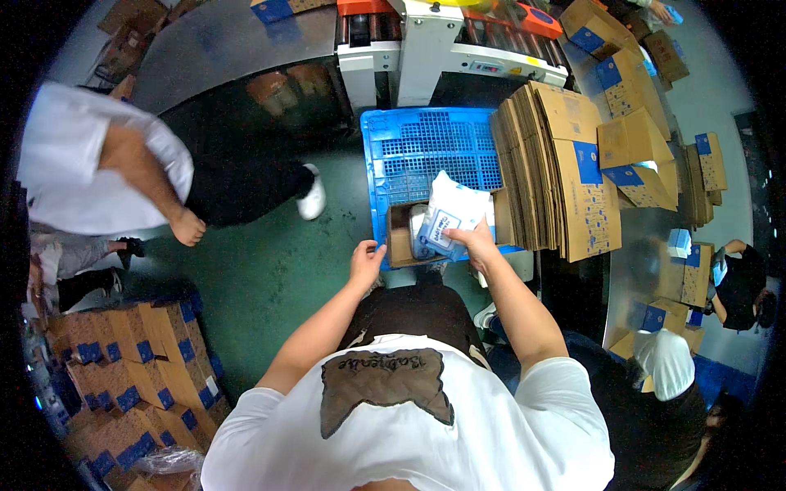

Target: The person packs blue-and-white rectangular packages into small cardboard boxes, organizes them in a blue plastic crate, and then places the filled boxes onto a conveyor belt or hands them to other workers in a warehouse setting.

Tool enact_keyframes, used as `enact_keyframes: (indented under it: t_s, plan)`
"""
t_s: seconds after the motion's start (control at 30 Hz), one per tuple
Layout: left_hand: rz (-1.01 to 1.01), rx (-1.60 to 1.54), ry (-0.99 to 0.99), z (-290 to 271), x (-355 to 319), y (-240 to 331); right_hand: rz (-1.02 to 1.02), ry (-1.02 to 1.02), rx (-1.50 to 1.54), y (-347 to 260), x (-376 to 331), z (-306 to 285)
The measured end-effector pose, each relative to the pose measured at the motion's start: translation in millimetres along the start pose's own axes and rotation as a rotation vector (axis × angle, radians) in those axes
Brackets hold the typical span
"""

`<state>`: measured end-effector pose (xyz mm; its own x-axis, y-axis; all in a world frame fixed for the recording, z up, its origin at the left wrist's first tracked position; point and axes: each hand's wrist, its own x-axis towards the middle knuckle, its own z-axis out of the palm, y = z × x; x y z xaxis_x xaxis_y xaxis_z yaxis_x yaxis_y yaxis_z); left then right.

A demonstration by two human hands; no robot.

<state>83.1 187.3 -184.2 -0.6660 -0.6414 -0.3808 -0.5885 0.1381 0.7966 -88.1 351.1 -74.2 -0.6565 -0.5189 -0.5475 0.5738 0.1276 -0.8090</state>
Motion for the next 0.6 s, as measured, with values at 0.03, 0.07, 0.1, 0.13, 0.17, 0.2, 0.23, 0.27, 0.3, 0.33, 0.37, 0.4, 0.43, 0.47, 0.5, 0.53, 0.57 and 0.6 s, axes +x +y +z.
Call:
enact_keyframes:
  t_s: [0.03,0.07,0.1,0.13,0.17,0.2,0.23,0.27,0.3,0.33,0.37,0.4,0.43,0.47,0.5,0.53,0.57,0.6]
  plan:
    - [-0.115,-0.106,-0.127,-1.0,7.7,3.0,-0.045,-0.019,-0.091,1.1,2.7,-5.8]
    - [-0.349,-0.337,-0.275,0.6,12.5,6.9,-0.090,-0.039,-0.182,1.8,4.3,-11.4]
    - [-0.584,-0.565,-0.424,-10.8,11.7,39.4,-0.226,-0.095,-0.358,-3.0,-1.6,-4.0]
    - [-0.819,-0.798,-0.564,-22.4,9.0,70.7,-0.365,-0.188,-0.499,3.4,-3.8,-4.4]
    - [-0.826,-1.060,-0.770,-36.4,5.2,95.2,-0.597,-0.328,-0.848,-4.8,-5.8,3.3]
    - [-0.817,-1.329,-0.967,-44.8,1.7,108.9,-0.832,-0.479,-1.190,-16.4,-10.9,11.5]
    - [-0.653,-1.236,-0.963,-29.1,5.5,93.3,-0.831,-0.432,-1.328,-17.8,-17.6,15.0]
    - [-0.538,-1.043,-0.929,-23.1,4.6,74.9,-0.827,-0.383,-1.464,-15.0,-25.3,15.5]
    - [-0.509,-1.018,-0.857,-20.2,2.1,76.2,-0.727,-0.187,-1.222,3.6,-21.4,3.9]
    - [-0.473,-0.996,-0.783,-16.3,2.3,78.3,-0.269,-0.237,-0.597,7.9,-11.7,-5.3]
    - [-0.430,-0.917,-0.693,-8.3,4.0,80.3,0.179,-0.263,0.037,11.1,-2.7,-13.8]
    - [-0.394,-0.842,-0.603,5.7,2.1,78.7,0.626,-0.262,0.675,17.1,2.7,-20.6]
    - [-0.362,-0.764,-0.510,18.7,3.0,73.6,0.473,-0.291,0.542,28.7,11.3,-9.1]
    - [-0.160,-0.447,-0.420,36.5,10.8,52.6,0.365,-0.261,0.131,33.8,14.8,-6.1]
    - [-0.094,-0.076,-0.297,35.1,15.8,54.3,0.493,-0.323,0.139,40.0,32.0,-15.2]
    - [-0.023,0.294,-0.173,31.1,18.9,63.2,0.619,-0.382,0.148,36.0,51.6,-24.8]
    - [-0.097,0.246,-0.121,23.3,18.5,72.0,0.786,-0.338,0.110,33.5,67.4,-32.2]
    - [-0.033,0.328,-0.133,20.9,16.3,64.2,0.815,-0.377,0.047,32.1,80.3,-28.9]
